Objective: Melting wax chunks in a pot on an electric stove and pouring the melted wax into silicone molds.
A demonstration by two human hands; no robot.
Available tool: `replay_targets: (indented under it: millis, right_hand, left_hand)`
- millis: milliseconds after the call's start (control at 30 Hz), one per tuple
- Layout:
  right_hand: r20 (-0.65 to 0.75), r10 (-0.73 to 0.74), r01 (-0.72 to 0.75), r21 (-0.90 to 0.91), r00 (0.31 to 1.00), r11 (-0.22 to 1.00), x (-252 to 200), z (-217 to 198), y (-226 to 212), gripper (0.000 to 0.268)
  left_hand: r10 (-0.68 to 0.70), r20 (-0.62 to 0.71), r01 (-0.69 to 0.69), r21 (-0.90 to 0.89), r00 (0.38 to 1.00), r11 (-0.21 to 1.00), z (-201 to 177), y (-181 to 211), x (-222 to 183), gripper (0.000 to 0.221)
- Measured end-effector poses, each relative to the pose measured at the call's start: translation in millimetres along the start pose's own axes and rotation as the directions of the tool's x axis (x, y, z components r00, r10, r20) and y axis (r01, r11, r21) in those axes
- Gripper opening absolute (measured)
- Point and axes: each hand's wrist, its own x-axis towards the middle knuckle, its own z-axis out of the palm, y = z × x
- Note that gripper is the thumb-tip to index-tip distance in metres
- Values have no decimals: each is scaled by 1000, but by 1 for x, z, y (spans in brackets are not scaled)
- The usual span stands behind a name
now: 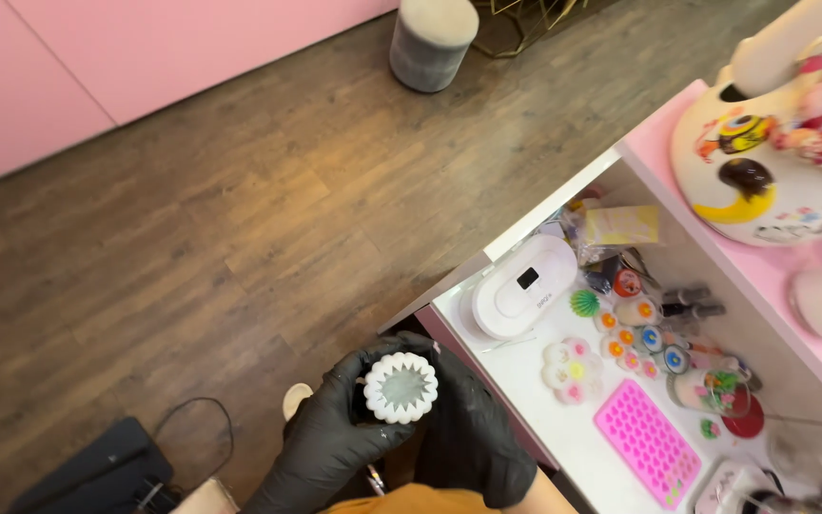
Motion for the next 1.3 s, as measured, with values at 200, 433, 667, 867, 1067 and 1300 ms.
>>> replay_targets:
  millis: [200,433,667,867,1067,1300]
  right_hand:
    - [62,131,-144,475,989,868,-16,60,16,45]
    - [156,115,-181,525,981,832,-23,132,-3,47]
    - [296,140,-270,463,945,845,7,174,-7,44]
    - [292,210,-329,453,933,829,52,206,-13,42]
    - [290,258,-363,413,922,835,110,247,-27,41]
    - [451,315,-489,345,835,801,226,321,-66,52]
  left_hand:
    - [38,100,-35,-26,994,999,-32,50,-38,73]
    - [165,109,-164,-16,980,986,-69,83,-59,75]
    - [170,72,-158,-151,983,976,-101,133,-70,75]
    - [188,-5,-188,-48,982,981,-138,160,-57,73]
    - [230,-111,-217,112,967,970,-187,184,-25,74]
    - [426,-183,-273,536,886,799,-272,245,32,70]
